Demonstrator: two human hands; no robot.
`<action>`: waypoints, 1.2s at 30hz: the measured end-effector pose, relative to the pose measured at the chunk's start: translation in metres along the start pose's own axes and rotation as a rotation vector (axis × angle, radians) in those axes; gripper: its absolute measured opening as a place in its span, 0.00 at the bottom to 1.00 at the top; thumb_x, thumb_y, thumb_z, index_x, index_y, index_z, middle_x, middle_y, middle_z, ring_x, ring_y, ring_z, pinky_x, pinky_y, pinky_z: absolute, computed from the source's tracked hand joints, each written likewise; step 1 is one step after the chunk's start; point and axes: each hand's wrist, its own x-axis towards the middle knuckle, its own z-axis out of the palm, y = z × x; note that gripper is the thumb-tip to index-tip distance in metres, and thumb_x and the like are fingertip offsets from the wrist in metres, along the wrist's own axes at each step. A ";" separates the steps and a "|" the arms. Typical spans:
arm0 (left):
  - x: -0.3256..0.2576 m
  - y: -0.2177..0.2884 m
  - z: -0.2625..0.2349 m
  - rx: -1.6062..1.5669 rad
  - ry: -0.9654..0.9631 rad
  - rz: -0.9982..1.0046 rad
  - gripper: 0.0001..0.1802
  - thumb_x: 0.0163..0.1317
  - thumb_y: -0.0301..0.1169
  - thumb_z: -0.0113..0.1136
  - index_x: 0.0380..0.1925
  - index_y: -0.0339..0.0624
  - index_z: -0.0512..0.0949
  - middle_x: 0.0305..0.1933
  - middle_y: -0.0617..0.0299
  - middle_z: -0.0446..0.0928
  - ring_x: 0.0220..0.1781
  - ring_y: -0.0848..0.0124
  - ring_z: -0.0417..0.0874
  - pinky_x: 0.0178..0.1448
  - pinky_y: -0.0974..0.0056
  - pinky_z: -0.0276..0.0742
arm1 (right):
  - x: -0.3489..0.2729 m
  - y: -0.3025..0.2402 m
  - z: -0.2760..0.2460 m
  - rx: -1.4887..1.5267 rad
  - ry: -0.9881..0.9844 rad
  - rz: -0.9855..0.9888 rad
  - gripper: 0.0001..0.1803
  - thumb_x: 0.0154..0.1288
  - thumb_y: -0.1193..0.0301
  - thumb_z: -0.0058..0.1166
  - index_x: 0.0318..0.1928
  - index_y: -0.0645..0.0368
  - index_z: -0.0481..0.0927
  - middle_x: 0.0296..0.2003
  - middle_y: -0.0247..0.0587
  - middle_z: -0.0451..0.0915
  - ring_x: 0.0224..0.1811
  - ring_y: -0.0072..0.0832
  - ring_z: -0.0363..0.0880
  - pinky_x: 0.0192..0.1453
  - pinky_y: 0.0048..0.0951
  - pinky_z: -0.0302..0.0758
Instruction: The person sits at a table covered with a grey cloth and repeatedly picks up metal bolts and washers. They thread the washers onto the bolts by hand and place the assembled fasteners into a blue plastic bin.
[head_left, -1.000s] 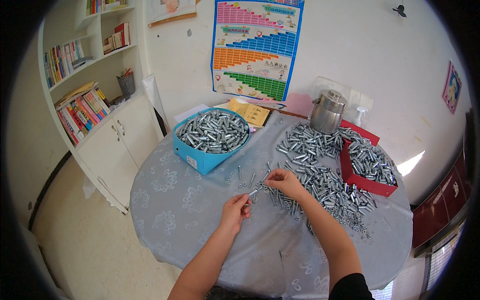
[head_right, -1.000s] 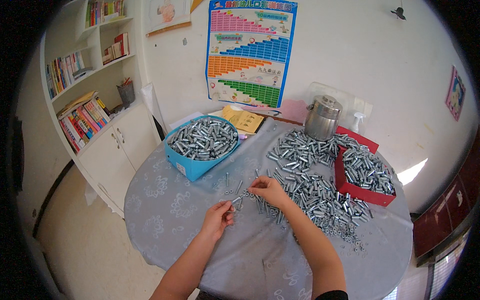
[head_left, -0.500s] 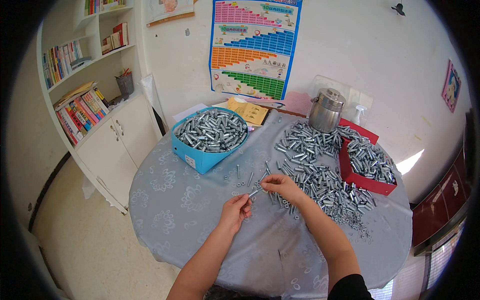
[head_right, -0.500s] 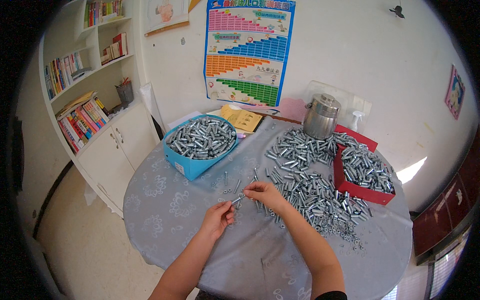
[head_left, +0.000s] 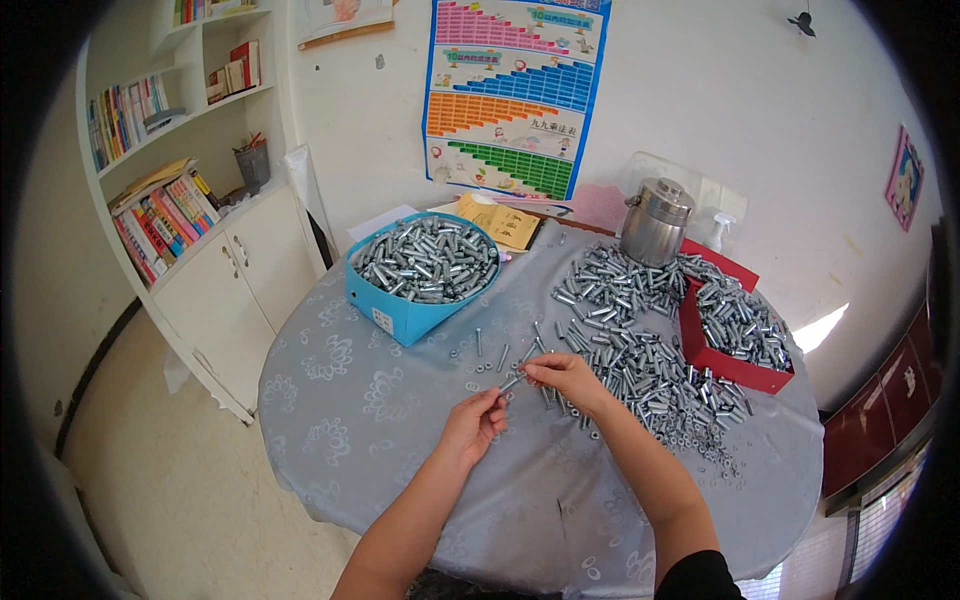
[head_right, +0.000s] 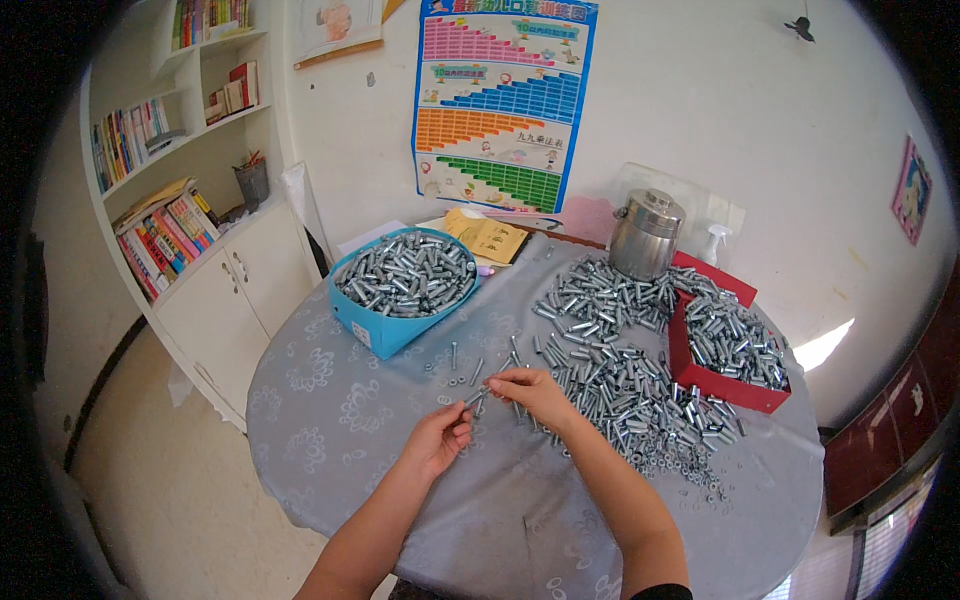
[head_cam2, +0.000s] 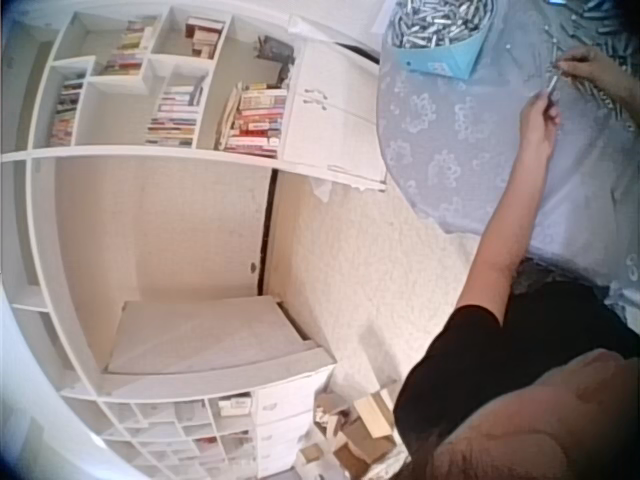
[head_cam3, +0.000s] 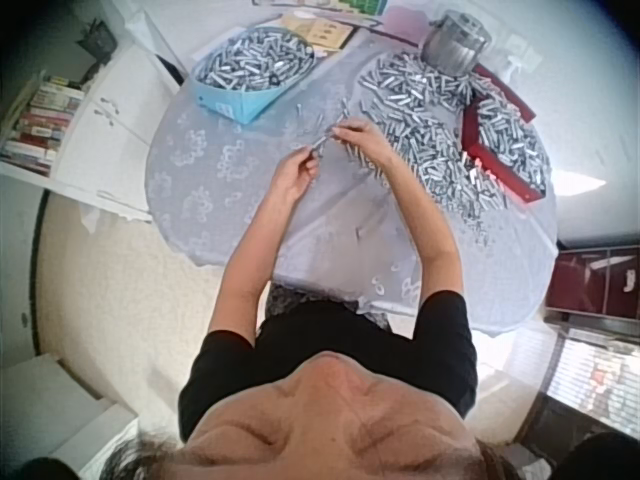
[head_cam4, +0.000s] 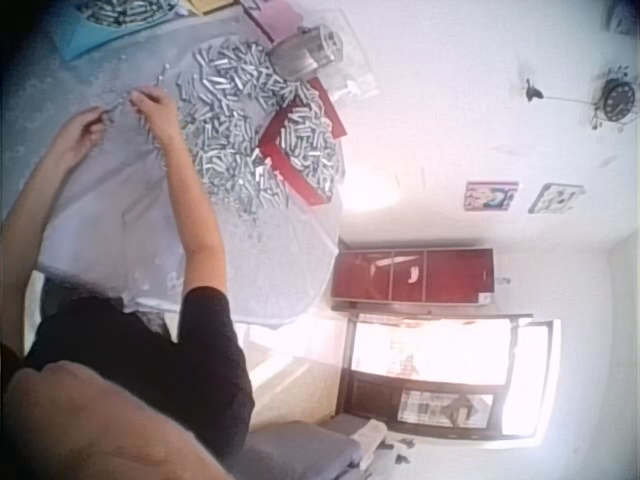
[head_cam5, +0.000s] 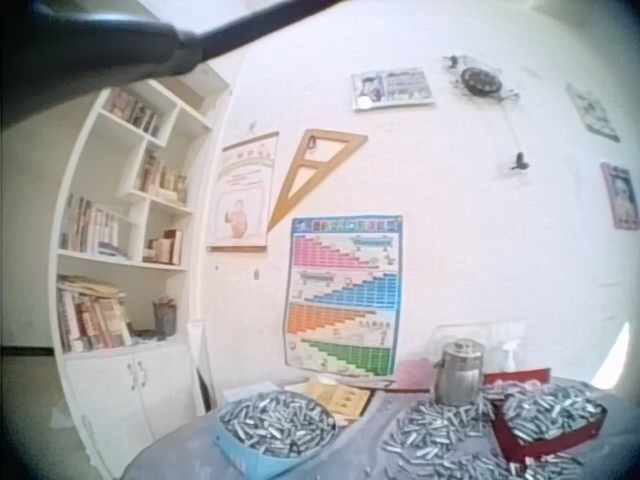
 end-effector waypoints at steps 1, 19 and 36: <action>0.000 0.000 0.000 -0.005 -0.001 -0.004 0.07 0.59 0.29 0.53 0.31 0.36 0.72 0.26 0.63 0.71 0.22 0.77 0.67 0.24 0.72 0.65 | 0.000 0.001 0.000 0.028 0.001 0.009 0.14 0.58 0.66 0.55 0.40 0.63 0.79 0.29 0.30 0.77 0.31 0.16 0.70 0.37 0.18 0.68; -0.001 -0.002 0.001 0.160 0.080 0.066 0.09 0.59 0.30 0.54 0.31 0.34 0.72 0.25 0.62 0.71 0.20 0.77 0.68 0.22 0.70 0.65 | -0.003 0.003 -0.005 -0.098 -0.016 -0.011 0.10 0.57 0.72 0.52 0.38 0.63 0.79 0.28 0.30 0.77 0.29 0.14 0.71 0.35 0.16 0.68; -0.002 -0.001 0.002 0.098 0.059 0.017 0.09 0.59 0.30 0.54 0.31 0.34 0.72 0.25 0.62 0.71 0.20 0.77 0.67 0.22 0.70 0.65 | -0.008 0.009 0.000 -0.080 0.088 -0.060 0.09 0.54 0.72 0.58 0.35 0.64 0.79 0.28 0.31 0.79 0.32 0.15 0.73 0.36 0.15 0.69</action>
